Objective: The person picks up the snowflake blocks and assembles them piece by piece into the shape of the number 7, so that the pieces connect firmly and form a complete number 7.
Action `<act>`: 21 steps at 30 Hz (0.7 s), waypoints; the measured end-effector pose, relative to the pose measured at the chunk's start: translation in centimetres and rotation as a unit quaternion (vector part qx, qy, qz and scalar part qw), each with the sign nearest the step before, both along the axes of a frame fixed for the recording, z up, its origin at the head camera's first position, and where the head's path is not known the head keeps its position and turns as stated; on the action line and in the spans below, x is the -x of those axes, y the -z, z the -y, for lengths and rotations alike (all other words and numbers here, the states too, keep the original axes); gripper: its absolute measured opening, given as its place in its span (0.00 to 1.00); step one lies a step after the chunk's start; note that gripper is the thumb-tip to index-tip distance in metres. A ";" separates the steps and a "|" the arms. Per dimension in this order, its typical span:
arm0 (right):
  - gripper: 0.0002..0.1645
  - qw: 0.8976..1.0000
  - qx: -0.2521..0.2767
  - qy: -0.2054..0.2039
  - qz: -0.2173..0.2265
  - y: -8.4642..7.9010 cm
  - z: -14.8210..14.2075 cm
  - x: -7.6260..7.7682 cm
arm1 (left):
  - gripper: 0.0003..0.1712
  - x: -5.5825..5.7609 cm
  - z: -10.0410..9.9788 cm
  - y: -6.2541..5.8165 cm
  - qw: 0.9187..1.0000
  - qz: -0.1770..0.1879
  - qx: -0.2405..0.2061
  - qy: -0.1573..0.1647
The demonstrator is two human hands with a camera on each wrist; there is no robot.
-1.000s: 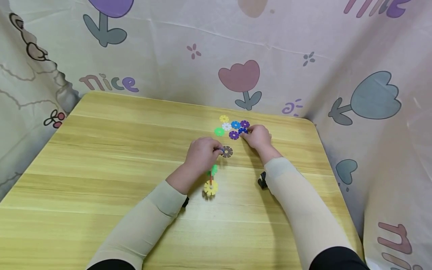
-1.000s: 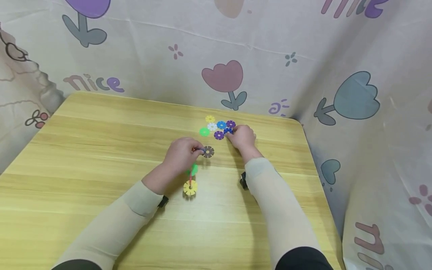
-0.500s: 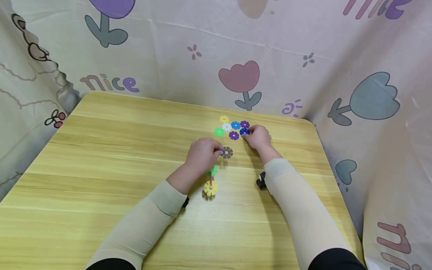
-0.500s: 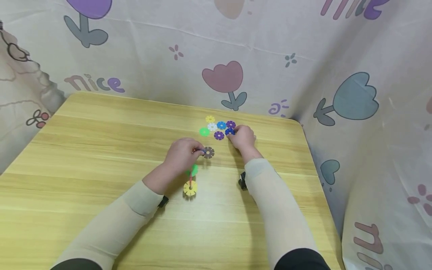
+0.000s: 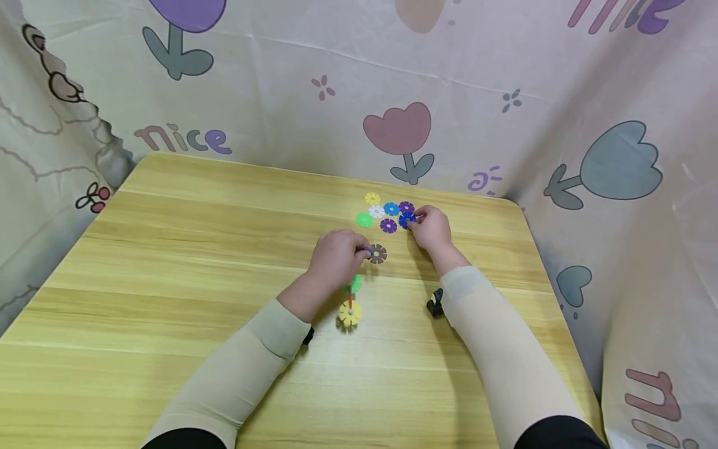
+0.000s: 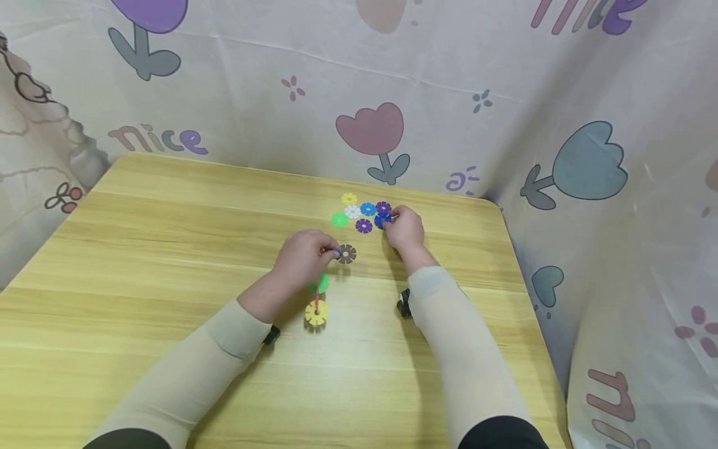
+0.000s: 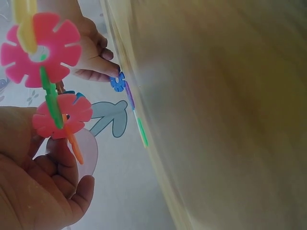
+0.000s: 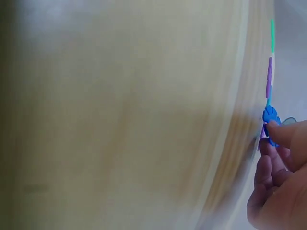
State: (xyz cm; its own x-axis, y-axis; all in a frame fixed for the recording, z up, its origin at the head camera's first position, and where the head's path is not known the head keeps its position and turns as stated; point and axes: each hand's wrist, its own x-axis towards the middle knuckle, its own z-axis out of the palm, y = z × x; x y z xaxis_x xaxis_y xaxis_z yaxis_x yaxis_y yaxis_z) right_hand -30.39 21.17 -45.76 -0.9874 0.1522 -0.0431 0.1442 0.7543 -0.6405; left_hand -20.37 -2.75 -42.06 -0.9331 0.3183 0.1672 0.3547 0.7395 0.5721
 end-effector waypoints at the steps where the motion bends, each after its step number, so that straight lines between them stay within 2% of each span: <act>1: 0.16 1.000 0.008 0.001 -0.004 0.0 0.0 0.0 | 0.06 0.0 0.0 0.0 1.000 0.001 0.000 0.000; 5: 0.12 0.999 0.045 0.006 -0.012 -0.1 -0.1 -0.3 | 0.06 0.2 0.0 0.0 1.000 0.008 0.001 0.001; 10: 0.13 0.995 0.092 0.002 -0.021 -0.5 0.0 -1.0 | 0.07 0.4 0.1 -0.1 1.000 0.016 0.002 -0.001; 17: 0.14 0.990 0.126 -0.032 -0.046 -1.1 0.2 -2.4 | 0.07 0.8 0.3 -0.4 1.000 0.026 0.001 -0.005; 21: 0.13 0.986 0.146 -0.052 -0.060 -1.4 0.5 -3.7 | 0.07 1.0 0.4 -0.6 0.999 0.033 -0.006 -0.008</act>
